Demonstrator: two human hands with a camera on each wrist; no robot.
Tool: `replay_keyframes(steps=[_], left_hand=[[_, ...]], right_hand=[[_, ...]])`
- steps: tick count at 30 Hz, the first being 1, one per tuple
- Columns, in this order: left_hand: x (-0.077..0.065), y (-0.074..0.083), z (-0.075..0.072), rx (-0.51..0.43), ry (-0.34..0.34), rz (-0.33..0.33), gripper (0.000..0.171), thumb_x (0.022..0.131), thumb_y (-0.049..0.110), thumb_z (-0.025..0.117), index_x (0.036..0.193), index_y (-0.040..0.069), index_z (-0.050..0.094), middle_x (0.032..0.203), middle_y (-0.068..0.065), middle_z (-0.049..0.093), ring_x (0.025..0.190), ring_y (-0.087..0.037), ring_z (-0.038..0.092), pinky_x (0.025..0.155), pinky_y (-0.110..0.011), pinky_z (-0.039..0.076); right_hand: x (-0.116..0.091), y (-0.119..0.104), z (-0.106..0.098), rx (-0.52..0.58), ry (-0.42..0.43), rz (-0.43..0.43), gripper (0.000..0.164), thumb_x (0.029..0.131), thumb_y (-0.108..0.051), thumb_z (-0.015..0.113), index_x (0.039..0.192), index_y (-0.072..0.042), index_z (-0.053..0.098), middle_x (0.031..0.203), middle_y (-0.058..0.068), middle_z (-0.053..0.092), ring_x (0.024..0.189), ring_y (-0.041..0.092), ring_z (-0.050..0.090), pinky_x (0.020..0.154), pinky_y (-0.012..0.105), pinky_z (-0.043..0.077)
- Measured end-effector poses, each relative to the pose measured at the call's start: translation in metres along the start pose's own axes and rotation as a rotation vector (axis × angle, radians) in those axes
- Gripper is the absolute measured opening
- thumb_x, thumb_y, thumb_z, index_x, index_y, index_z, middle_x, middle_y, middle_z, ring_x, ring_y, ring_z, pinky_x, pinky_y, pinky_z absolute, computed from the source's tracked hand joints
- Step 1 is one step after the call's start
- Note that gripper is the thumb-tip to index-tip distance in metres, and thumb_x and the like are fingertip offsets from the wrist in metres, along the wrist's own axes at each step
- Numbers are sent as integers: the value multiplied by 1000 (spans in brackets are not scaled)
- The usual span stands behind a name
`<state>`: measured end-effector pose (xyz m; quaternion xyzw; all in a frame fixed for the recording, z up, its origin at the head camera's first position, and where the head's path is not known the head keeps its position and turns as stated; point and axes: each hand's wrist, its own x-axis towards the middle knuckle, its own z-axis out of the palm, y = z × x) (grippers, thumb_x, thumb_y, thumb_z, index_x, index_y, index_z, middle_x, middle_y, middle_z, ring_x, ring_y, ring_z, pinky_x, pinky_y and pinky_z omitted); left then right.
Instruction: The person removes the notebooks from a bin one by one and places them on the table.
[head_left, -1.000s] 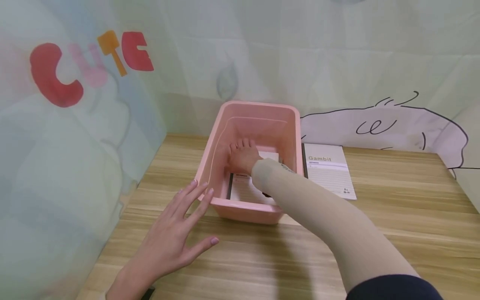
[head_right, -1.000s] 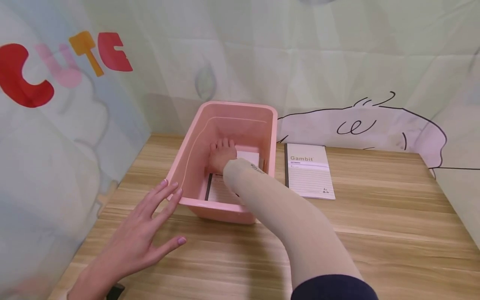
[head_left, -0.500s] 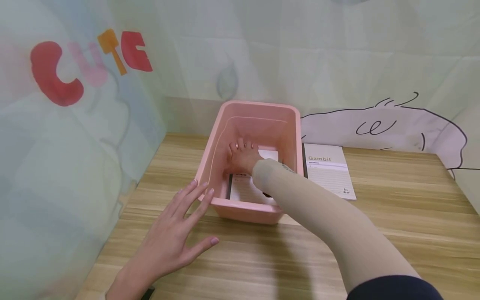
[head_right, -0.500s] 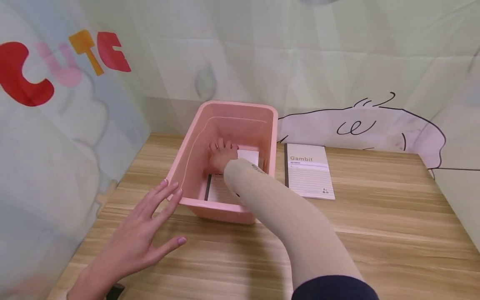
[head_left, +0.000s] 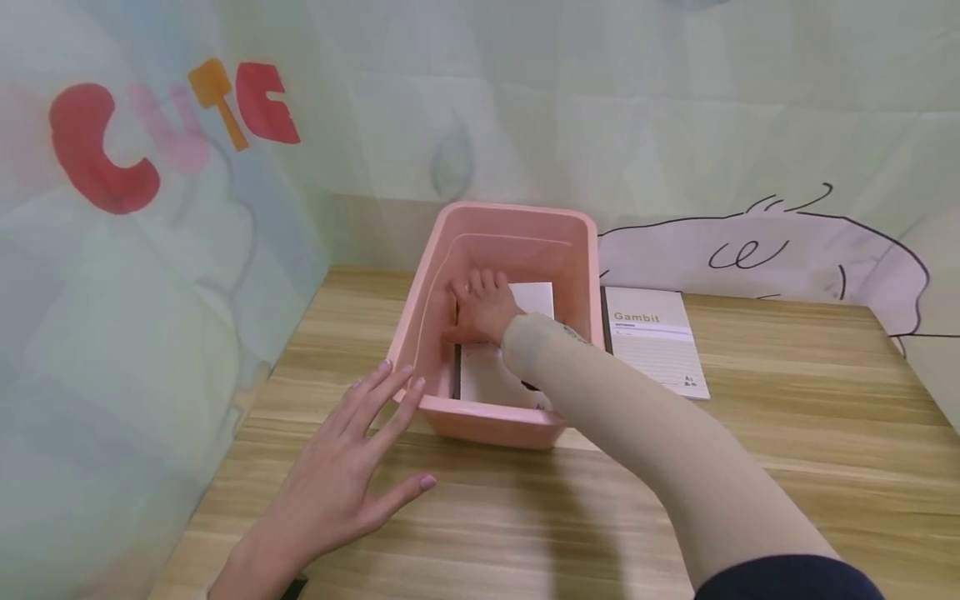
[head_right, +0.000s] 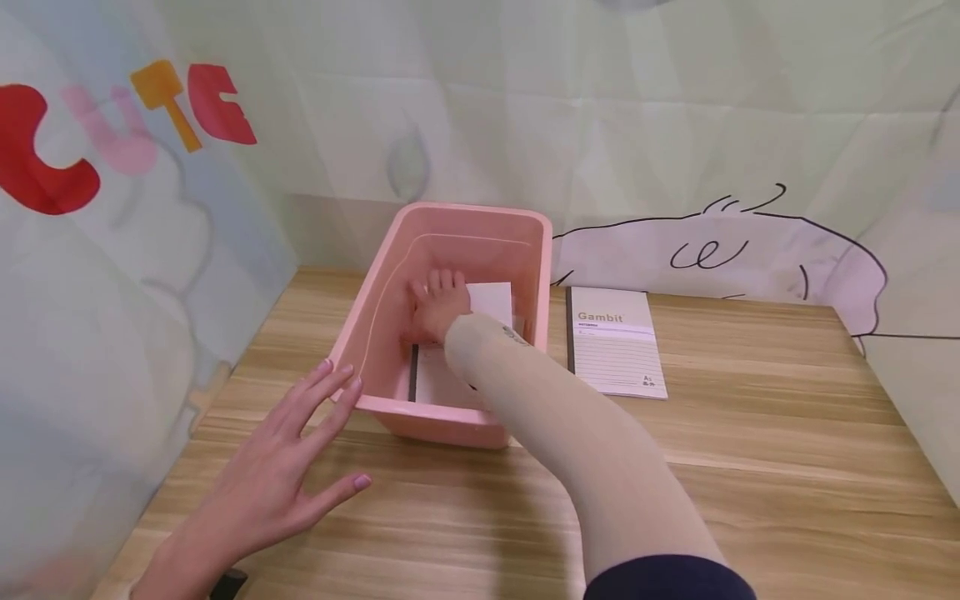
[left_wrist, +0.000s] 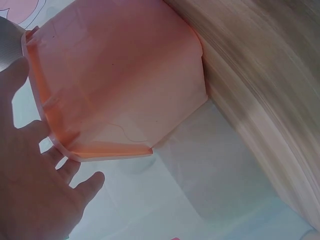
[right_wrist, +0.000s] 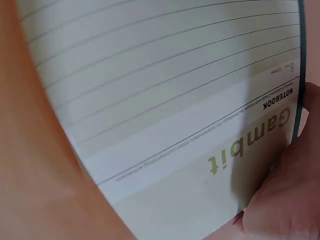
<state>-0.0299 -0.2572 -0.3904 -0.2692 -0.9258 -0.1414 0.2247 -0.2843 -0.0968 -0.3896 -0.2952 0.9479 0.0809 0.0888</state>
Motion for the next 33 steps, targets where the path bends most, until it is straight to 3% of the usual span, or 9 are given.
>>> replay_keyframes(steps=[3, 8, 23, 33], left_hand=[[1, -1, 0, 5, -2, -2, 88, 104, 74, 37, 168, 13, 33, 169, -14, 37, 161, -33, 25, 134, -35, 6], [2, -2, 1, 0, 5, 4, 89, 104, 73, 38, 167, 11, 33, 168, -15, 37, 160, -34, 25, 135, -36, 8], [3, -2, 4, -3, 19, 8, 88, 105, 73, 39, 167, 10, 34, 168, -14, 37, 160, -34, 26, 134, -31, 8], [4, 0, 3, 0, 16, 2, 88, 105, 73, 38, 167, 11, 33, 169, -14, 36, 160, -34, 25, 134, -32, 9]], right_hand=[[-1, 3, -9, -62, 92, -1, 79, 103, -65, 43, 162, -14, 31, 147, 16, 43, 136, 33, 38, 115, 49, 32], [-5, 7, -29, -89, 179, 12, 69, 105, -61, 38, 155, -13, 35, 154, 16, 40, 139, 34, 36, 118, 50, 31], [-24, 15, -75, -26, 541, -33, 68, 99, -48, 49, 158, -16, 36, 136, 12, 47, 122, 32, 43, 101, 45, 37], [-41, 23, -113, -37, 669, -26, 70, 94, -41, 50, 158, -16, 36, 133, 13, 44, 117, 34, 38, 100, 46, 33]])
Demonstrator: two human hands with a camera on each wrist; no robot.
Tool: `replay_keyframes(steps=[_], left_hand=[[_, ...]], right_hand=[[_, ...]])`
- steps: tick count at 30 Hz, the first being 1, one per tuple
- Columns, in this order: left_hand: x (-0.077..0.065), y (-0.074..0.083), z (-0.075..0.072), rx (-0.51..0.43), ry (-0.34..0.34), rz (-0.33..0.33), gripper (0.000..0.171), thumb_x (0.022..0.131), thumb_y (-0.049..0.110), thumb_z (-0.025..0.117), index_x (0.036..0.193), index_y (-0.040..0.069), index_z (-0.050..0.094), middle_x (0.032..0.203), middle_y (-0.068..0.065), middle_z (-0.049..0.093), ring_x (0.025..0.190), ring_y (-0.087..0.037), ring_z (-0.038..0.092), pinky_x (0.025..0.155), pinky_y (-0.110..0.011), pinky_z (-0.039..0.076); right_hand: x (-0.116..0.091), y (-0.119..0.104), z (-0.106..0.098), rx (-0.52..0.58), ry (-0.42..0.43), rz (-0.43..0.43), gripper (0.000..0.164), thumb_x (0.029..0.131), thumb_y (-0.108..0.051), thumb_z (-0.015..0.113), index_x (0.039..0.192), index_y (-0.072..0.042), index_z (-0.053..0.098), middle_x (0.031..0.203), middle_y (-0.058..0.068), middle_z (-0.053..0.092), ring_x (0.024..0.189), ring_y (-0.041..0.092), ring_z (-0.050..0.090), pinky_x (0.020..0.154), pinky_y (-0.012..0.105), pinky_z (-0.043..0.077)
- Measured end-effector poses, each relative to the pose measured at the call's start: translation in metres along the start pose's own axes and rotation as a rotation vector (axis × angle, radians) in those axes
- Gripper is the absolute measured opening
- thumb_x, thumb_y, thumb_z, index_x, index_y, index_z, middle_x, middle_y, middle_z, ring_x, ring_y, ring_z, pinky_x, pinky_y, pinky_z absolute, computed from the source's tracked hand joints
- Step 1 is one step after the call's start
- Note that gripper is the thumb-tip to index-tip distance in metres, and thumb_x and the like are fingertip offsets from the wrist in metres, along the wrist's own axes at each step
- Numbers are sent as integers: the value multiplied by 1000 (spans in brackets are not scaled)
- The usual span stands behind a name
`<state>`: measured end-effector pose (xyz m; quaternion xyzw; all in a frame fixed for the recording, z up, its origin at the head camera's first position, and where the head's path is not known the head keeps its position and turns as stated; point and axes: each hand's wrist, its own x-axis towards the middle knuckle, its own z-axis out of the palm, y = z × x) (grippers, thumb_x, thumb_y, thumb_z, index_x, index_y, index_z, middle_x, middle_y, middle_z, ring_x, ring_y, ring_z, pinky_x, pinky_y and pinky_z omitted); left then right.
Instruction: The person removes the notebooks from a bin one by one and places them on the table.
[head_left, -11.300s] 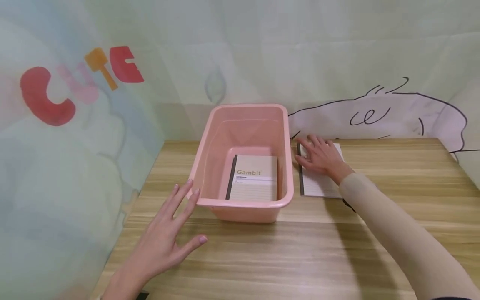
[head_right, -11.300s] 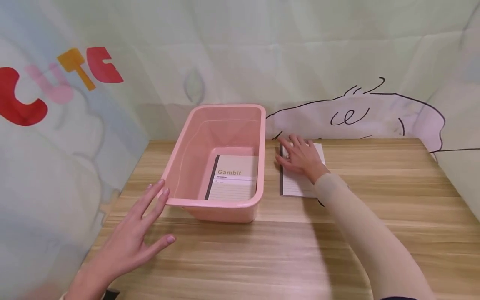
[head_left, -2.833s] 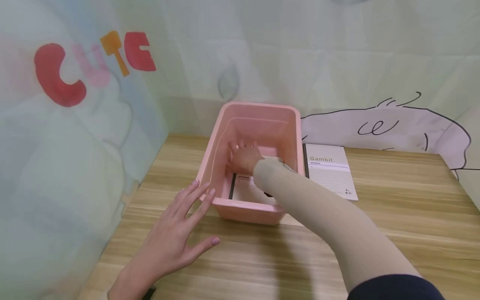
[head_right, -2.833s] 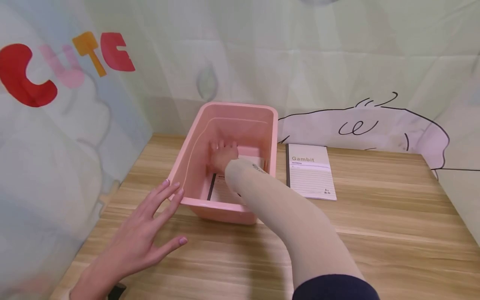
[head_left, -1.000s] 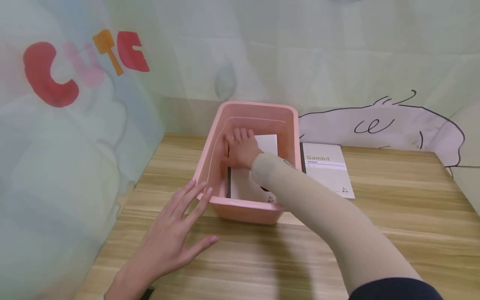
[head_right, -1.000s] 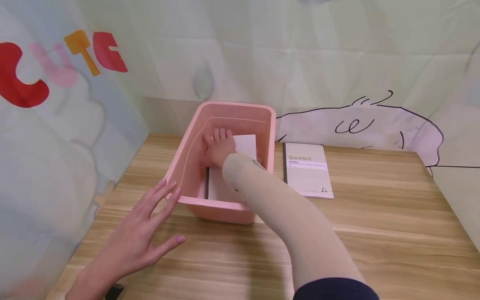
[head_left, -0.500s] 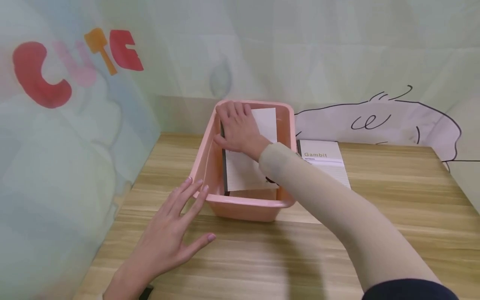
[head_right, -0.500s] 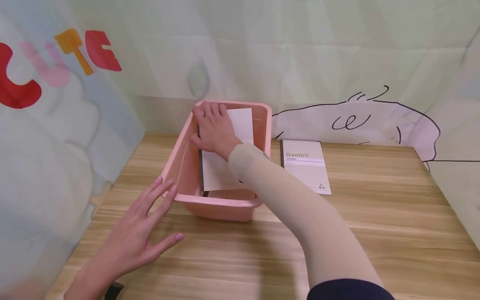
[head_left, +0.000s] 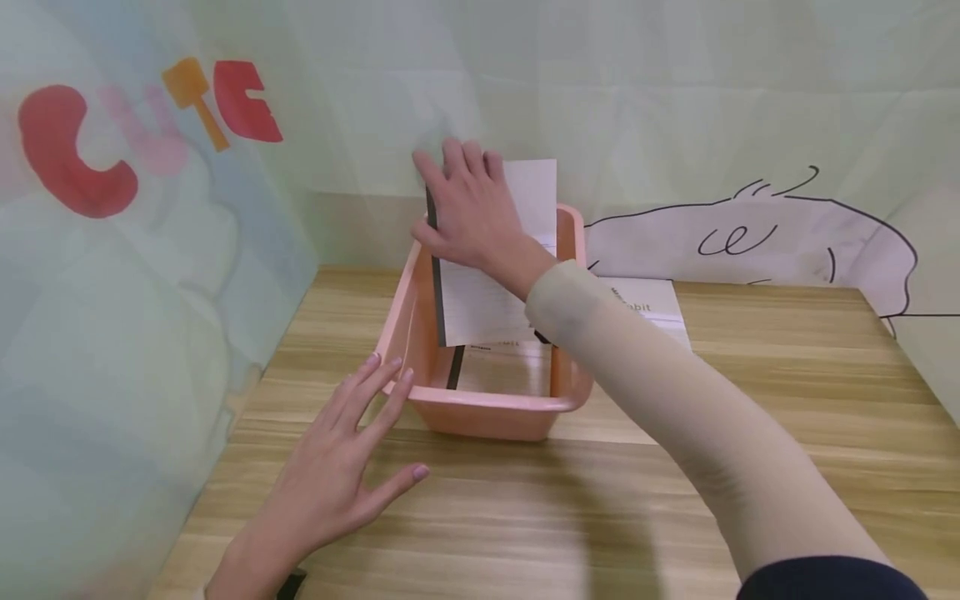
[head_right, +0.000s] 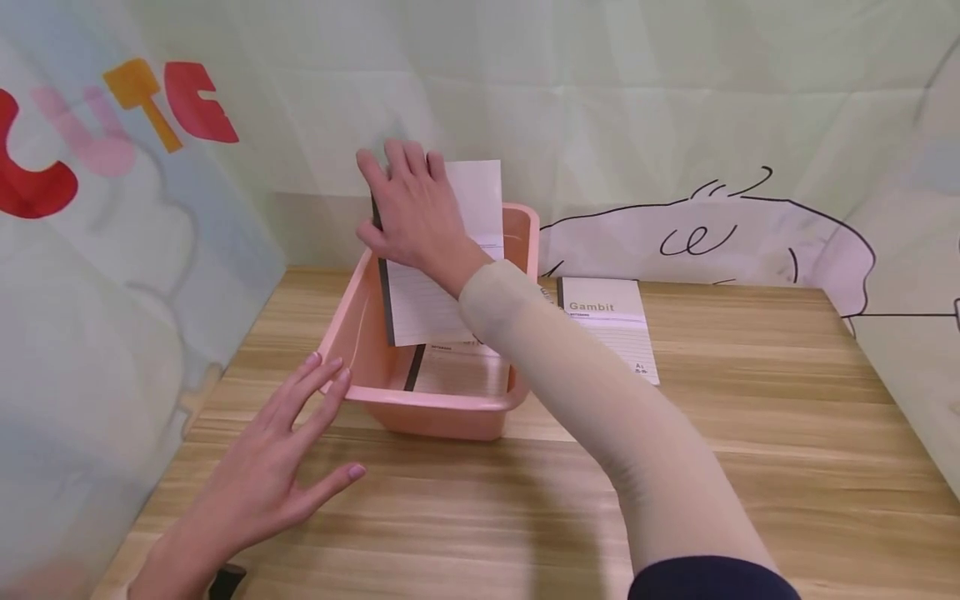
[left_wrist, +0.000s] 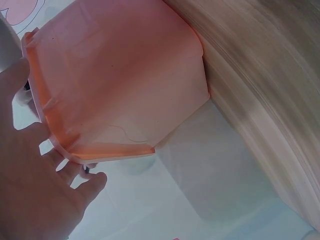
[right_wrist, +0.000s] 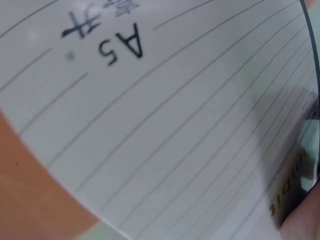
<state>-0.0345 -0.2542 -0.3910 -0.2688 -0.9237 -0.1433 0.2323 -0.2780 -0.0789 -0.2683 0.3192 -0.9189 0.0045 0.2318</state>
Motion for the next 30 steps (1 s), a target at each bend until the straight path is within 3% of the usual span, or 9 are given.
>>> replay_keyframes(steps=[12, 20, 26, 30], left_hand=[[-3, -2, -1, -17, 6, -5, 89, 104, 73, 40, 167, 10, 34, 168, -15, 38, 161, -34, 24, 134, -31, 7], [-5, -7, -3, -28, -17, -14, 90, 104, 74, 39, 167, 10, 34, 169, -15, 36, 161, -34, 23, 134, -32, 8], [-6, -11, -4, -39, -28, -19, 91, 103, 75, 40, 167, 10, 34, 169, -14, 36, 162, -34, 22, 134, -32, 8], [-8, -14, -7, -38, -30, -20, 91, 103, 74, 40, 167, 10, 34, 169, -14, 37, 162, -34, 22, 134, -31, 8]], right_hand=[[-3, 24, -50, 59, 196, 13, 72, 90, -37, 52, 158, -16, 41, 123, 13, 45, 109, 34, 34, 90, 43, 22], [-10, 40, -79, 107, 310, 42, 70, 89, -34, 48, 156, -15, 45, 124, 15, 46, 115, 36, 33, 91, 43, 21], [-12, 57, -100, 80, 344, 45, 68, 89, -34, 49, 155, -16, 46, 130, 18, 48, 129, 37, 33, 97, 47, 23], [-18, 70, -104, 81, 322, 54, 67, 90, -35, 52, 155, -18, 46, 133, 19, 48, 137, 37, 31, 102, 48, 23]])
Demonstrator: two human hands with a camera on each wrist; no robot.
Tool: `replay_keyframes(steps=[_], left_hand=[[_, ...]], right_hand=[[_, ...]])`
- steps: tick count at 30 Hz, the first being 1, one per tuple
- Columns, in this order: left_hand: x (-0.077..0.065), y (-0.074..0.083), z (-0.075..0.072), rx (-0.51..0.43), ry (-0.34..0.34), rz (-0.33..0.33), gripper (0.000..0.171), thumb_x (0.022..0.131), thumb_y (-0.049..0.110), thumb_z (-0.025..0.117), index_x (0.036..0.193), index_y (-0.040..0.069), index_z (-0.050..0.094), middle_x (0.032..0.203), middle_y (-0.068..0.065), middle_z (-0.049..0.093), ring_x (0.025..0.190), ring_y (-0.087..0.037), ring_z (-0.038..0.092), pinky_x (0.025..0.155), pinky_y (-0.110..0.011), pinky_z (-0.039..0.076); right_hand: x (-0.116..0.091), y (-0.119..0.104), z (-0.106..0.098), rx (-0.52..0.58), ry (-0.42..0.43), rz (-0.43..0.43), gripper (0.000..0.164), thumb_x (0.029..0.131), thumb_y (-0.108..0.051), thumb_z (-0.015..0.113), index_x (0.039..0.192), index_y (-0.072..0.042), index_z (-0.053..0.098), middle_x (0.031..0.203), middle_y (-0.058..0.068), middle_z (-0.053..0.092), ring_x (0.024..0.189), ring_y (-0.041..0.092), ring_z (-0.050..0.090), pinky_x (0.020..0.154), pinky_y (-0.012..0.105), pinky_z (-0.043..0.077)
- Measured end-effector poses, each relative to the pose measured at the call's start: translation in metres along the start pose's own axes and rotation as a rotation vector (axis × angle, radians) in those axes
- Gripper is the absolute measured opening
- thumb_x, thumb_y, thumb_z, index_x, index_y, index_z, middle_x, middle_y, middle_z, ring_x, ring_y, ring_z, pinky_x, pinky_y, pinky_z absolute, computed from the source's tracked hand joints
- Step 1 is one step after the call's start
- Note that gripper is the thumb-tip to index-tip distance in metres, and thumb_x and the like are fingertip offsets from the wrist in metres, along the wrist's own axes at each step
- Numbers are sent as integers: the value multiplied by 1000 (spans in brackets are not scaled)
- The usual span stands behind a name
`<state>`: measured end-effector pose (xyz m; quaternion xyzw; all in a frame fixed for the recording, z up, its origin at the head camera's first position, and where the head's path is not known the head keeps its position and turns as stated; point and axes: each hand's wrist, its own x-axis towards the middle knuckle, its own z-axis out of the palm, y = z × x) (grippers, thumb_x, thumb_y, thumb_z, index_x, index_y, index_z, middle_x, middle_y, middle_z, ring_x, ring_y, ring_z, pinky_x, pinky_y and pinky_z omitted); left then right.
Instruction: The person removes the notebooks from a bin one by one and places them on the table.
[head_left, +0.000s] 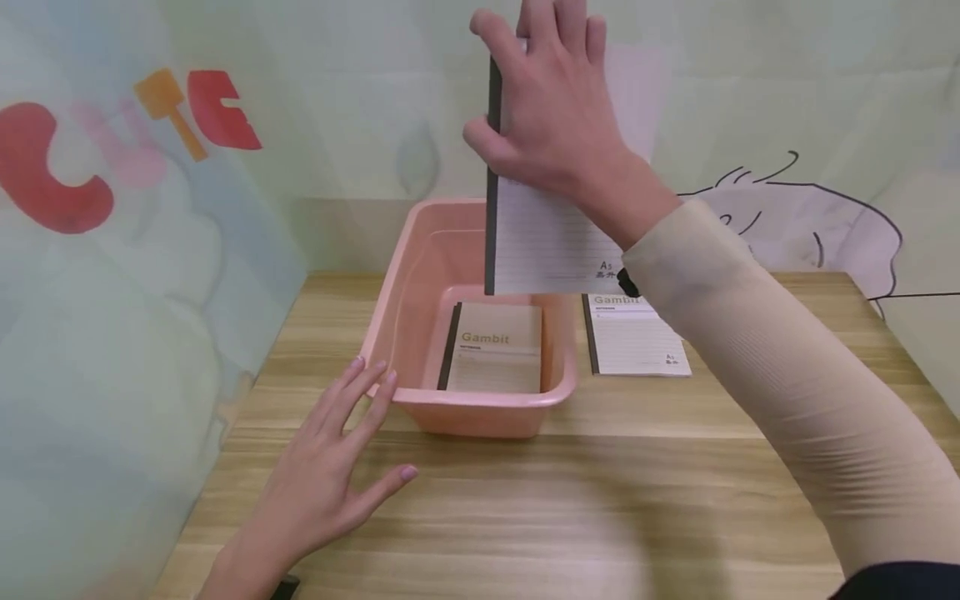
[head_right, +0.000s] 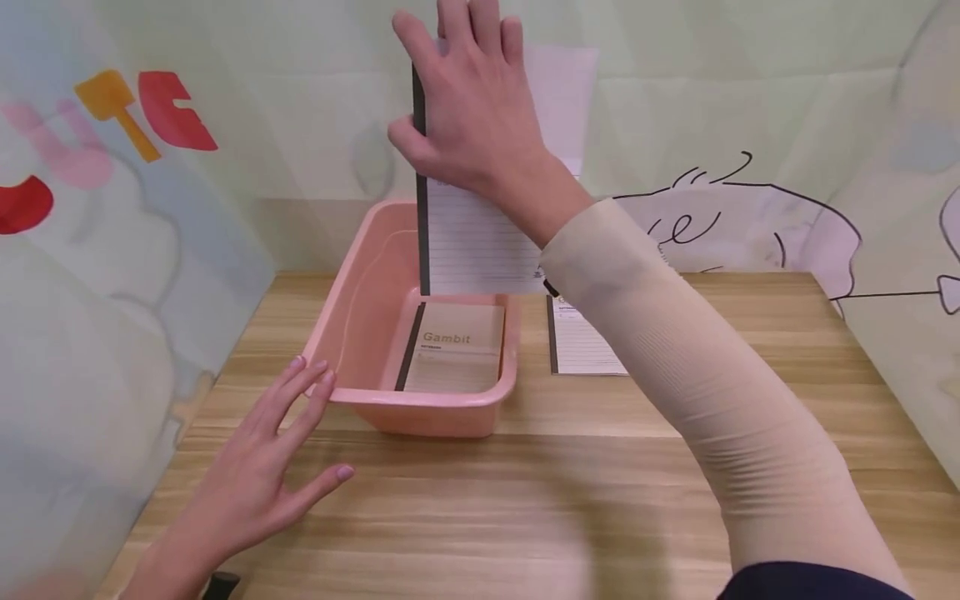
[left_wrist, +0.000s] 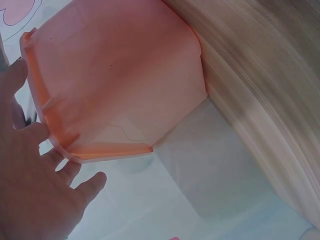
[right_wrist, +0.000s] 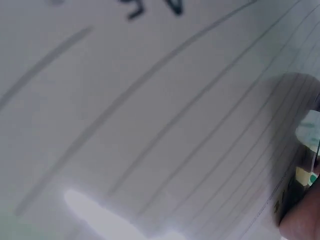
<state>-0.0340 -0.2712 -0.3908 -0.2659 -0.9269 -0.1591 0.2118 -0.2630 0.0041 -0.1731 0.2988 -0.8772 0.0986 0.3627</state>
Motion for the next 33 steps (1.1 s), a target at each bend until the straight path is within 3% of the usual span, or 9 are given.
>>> replay_keyframes(steps=[9, 17, 33], left_hand=[[-6, -3, -5, 11, 30, -3, 90, 104, 74, 41, 166, 9, 35, 168, -14, 38, 161, -35, 25, 132, -26, 8], [-8, -4, -7, 16, 29, -17, 90, 103, 75, 41, 166, 11, 35, 168, -13, 39, 161, -35, 25, 132, -25, 7], [-19, -6, -14, 36, 36, -34, 93, 103, 75, 41, 165, 6, 36, 167, -15, 40, 161, -35, 24, 132, -24, 6]], right_hand=[[-23, 26, 0, -19, -77, 26, 65, 88, -33, 53, 150, -13, 48, 124, 20, 42, 124, 42, 29, 99, 51, 20], [-52, 66, 1, -30, -143, 75, 67, 86, -33, 52, 148, -9, 51, 122, 20, 40, 116, 43, 27, 96, 52, 18], [-111, 141, 8, -82, -413, 151, 67, 90, -37, 56, 149, -6, 48, 123, 26, 40, 116, 51, 27, 94, 64, 26]])
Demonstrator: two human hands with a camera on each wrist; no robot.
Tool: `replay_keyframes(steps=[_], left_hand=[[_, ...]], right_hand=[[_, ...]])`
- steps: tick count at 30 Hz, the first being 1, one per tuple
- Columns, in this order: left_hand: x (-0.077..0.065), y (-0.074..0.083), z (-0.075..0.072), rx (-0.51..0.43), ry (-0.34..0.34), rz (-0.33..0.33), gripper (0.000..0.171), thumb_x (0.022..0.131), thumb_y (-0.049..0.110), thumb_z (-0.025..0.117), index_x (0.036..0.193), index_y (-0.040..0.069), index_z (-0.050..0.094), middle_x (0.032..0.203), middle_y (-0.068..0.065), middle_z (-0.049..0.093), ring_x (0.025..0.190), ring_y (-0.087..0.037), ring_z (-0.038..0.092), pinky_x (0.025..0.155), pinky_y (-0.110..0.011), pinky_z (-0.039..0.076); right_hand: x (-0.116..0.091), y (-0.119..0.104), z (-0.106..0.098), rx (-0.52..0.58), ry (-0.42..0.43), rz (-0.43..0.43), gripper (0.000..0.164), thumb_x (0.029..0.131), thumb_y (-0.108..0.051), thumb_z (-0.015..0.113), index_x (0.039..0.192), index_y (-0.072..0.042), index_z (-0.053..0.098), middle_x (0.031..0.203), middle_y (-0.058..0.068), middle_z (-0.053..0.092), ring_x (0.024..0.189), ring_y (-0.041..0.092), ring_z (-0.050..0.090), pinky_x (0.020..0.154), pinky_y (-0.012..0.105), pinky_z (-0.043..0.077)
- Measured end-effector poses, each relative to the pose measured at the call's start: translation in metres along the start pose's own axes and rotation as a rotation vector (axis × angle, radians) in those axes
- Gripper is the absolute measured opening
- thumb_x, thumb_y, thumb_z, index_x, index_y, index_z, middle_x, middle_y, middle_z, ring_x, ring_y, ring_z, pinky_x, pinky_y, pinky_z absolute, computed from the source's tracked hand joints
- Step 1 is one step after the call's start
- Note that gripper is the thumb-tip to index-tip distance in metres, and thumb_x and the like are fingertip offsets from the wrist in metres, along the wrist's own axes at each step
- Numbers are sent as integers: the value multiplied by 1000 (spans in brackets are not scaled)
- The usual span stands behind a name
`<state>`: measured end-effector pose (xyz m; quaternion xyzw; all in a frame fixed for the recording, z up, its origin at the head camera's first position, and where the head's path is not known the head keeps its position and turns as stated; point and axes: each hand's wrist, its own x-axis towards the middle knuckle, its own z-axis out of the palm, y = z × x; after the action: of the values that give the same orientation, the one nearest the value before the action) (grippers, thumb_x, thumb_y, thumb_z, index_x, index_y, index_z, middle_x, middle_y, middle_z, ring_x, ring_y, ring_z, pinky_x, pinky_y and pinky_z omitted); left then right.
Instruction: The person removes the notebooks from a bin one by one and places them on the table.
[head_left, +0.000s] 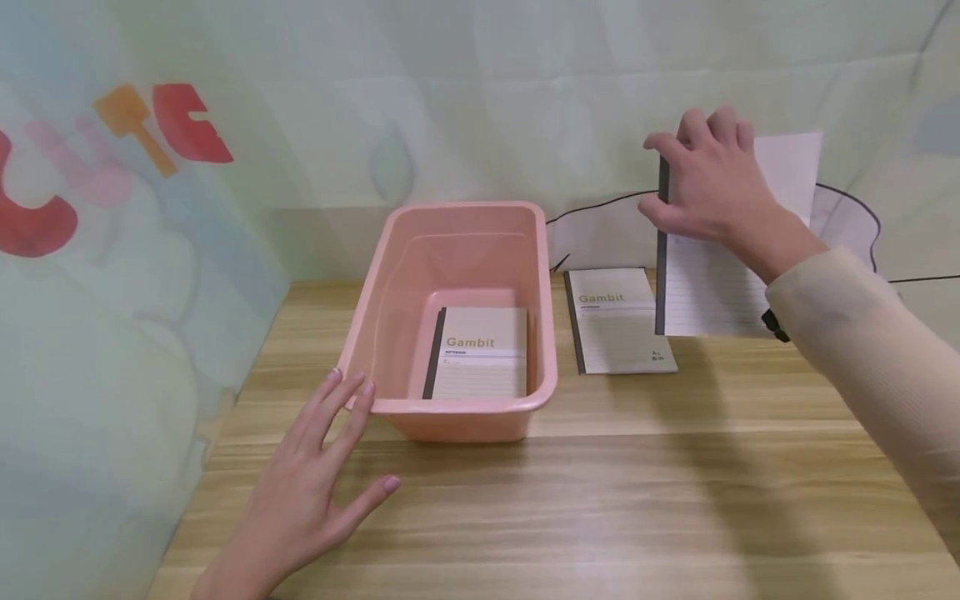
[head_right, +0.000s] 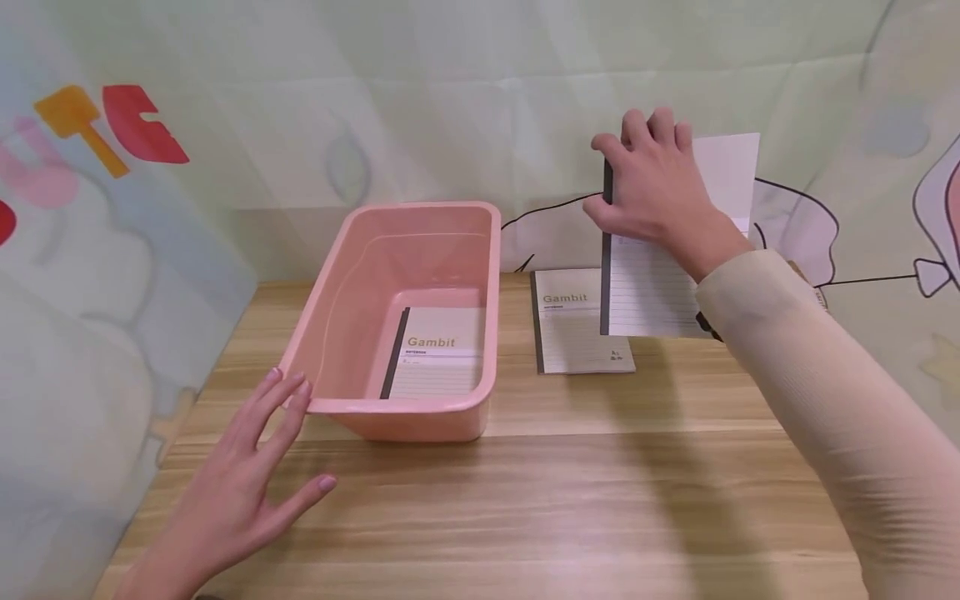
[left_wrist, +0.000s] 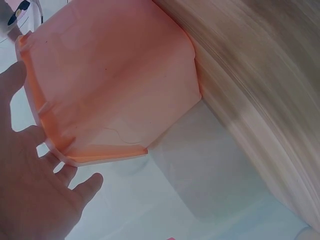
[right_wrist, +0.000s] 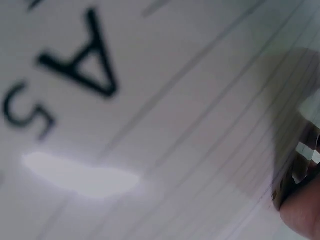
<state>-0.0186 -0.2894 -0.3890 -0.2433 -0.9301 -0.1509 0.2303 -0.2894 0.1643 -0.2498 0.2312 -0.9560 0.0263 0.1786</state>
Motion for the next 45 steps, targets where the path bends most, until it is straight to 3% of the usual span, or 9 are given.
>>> replay_keyframes(steps=[7, 13, 28, 38, 45], left_hand=[[-3, 0, -2, 23, -22, -20, 94, 102, 77, 39, 166, 8, 36, 169, -13, 38, 162, -33, 22, 130, -21, 5], [-4, 2, -3, 16, -8, 1, 91, 103, 74, 42, 166, 8, 35, 167, -15, 40, 161, -34, 24, 132, -25, 7], [-10, 6, -6, 35, -39, -46, 93, 103, 75, 40, 168, 10, 31, 169, -13, 36, 162, -34, 21, 131, -24, 5], [-4, 7, -4, 42, -50, -3, 92, 104, 74, 39, 167, 7, 30, 171, -14, 33, 162, -34, 20, 133, -29, 5], [-6, 7, -4, 52, -53, -7, 93, 104, 74, 39, 167, 7, 30, 170, -15, 34, 162, -34, 20, 133, -29, 5]], right_hand=[[-18, 30, 27, -13, -98, 26, 66, 93, -39, 54, 149, -5, 48, 130, 28, 41, 117, 53, 29, 94, 66, 28], [-32, 49, 58, -6, -150, 36, 64, 94, -37, 54, 148, -3, 48, 132, 31, 41, 121, 56, 30, 98, 70, 28], [-44, 60, 132, 33, -239, 4, 64, 96, -39, 59, 147, -2, 50, 134, 34, 42, 123, 57, 35, 100, 71, 31], [-59, 69, 151, 45, -260, 20, 68, 94, -38, 62, 150, -4, 47, 144, 36, 39, 131, 58, 32, 104, 72, 30], [-57, 67, 158, 82, -294, 22, 66, 97, -36, 65, 151, -3, 48, 144, 36, 39, 140, 58, 26, 114, 75, 21]])
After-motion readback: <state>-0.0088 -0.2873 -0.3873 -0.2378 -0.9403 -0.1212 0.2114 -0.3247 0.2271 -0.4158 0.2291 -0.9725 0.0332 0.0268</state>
